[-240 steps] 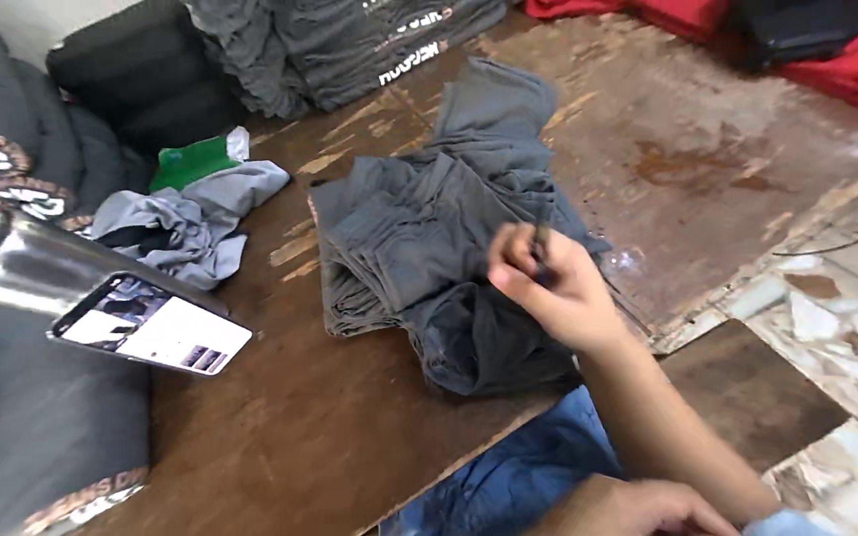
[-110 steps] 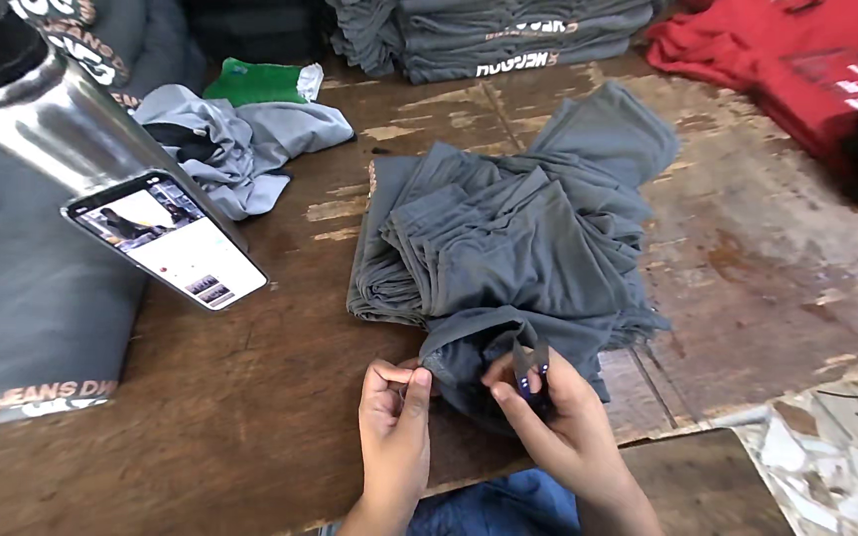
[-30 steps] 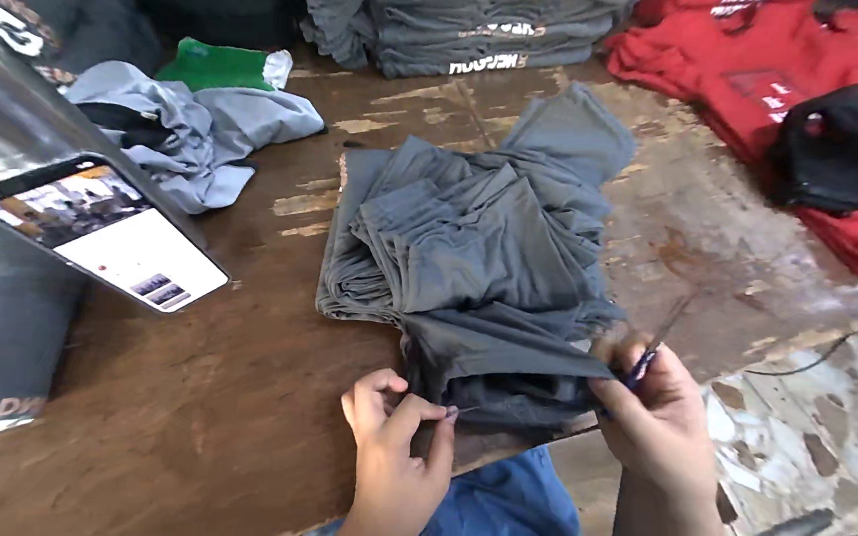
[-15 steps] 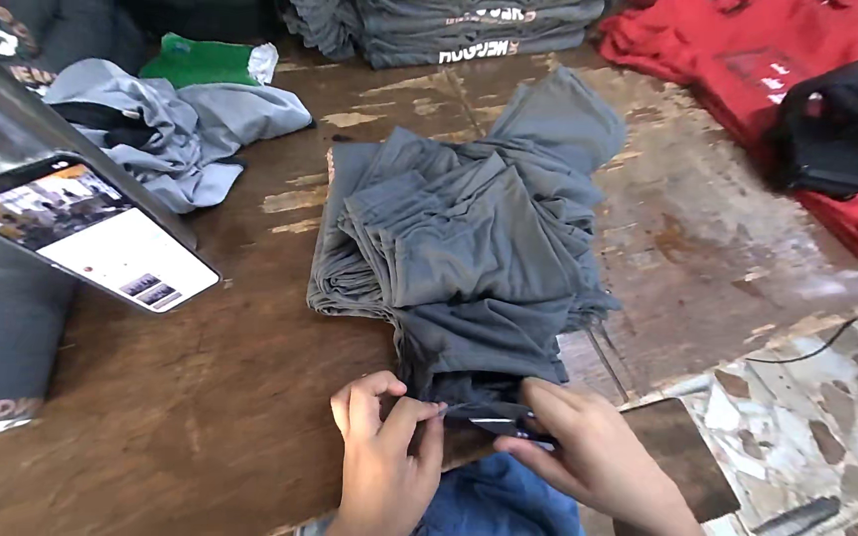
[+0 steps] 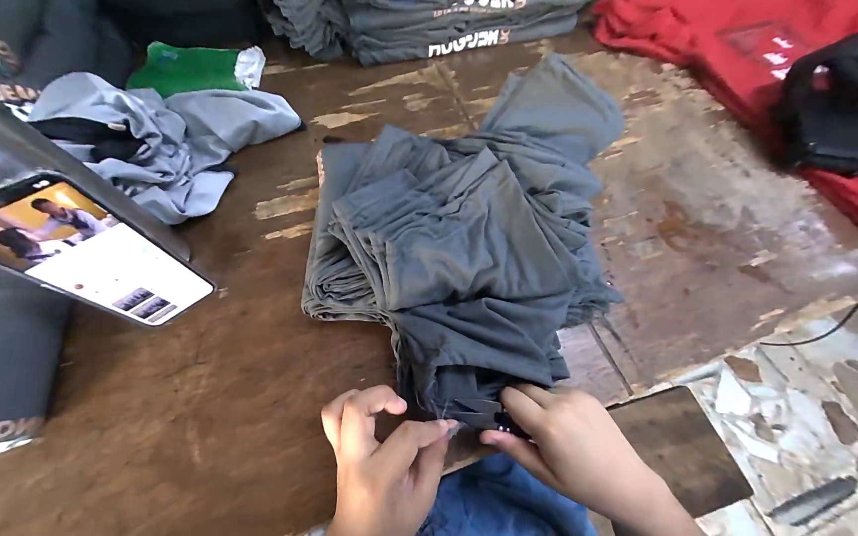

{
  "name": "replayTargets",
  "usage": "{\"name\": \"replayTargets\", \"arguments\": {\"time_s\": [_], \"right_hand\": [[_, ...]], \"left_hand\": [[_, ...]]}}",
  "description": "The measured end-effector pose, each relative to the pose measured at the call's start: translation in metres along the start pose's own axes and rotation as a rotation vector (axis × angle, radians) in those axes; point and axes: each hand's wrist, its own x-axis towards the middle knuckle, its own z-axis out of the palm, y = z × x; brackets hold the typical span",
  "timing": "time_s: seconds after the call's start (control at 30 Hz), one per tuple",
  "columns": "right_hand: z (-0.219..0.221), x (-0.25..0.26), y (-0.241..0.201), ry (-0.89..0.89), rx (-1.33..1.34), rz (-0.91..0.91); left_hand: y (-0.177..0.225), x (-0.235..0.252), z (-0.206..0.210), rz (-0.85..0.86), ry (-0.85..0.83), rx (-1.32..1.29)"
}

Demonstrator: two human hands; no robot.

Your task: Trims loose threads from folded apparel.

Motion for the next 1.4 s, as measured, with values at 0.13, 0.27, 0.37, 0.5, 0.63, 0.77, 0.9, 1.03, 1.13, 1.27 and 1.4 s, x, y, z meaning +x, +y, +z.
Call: {"name": "replayTargets", "arguments": {"time_s": [0.13, 0.27, 0.37, 0.5, 0.63, 0.77, 0.9, 1.03, 1.13, 1.27, 1.4], "right_hand": [[0.001, 0.005, -0.007, 0.000, -0.019, 0.014], [0.006, 0.009, -0.010, 0.022, -0.014, 0.024], [0.006, 0.010, -0.011, 0.014, -0.015, 0.036], [0.006, 0.012, -0.013, 0.008, -0.031, 0.038], [0.009, 0.016, -0.018, 0.035, -0.038, 0.072], [0.014, 0.017, -0.022, 0.048, -0.050, 0.102], [0.006, 0.014, -0.015, 0.002, 0.082, 0.112], [-0.030, -0.004, 0.018, -0.045, 0.588, 0.153], [-0.041, -0.016, 0.039, 0.144, 0.860, 0.223], [-0.038, -0.021, 0.052, 0.303, 0.932, 0.329], [-0.031, -0.028, 0.052, 0.348, 1.003, 0.364]], "left_hand": [[0.002, -0.002, 0.001, 0.007, -0.001, -0.023], [0.002, -0.002, 0.003, 0.011, -0.004, -0.036], [0.002, -0.002, 0.002, 0.007, 0.005, -0.041], [0.002, -0.003, 0.004, -0.001, 0.019, -0.057], [0.002, -0.003, 0.007, 0.003, 0.011, -0.079], [0.003, -0.003, 0.009, -0.011, 0.001, -0.093], [0.000, 0.005, -0.014, 0.030, -0.246, -0.239], [-0.005, 0.025, -0.062, 0.105, -0.981, -0.437], [0.004, 0.029, -0.060, 0.106, -1.018, -0.498], [0.023, 0.020, -0.016, 0.138, -0.693, -0.262], [0.026, 0.014, 0.025, 0.205, -0.555, -0.117]]}}
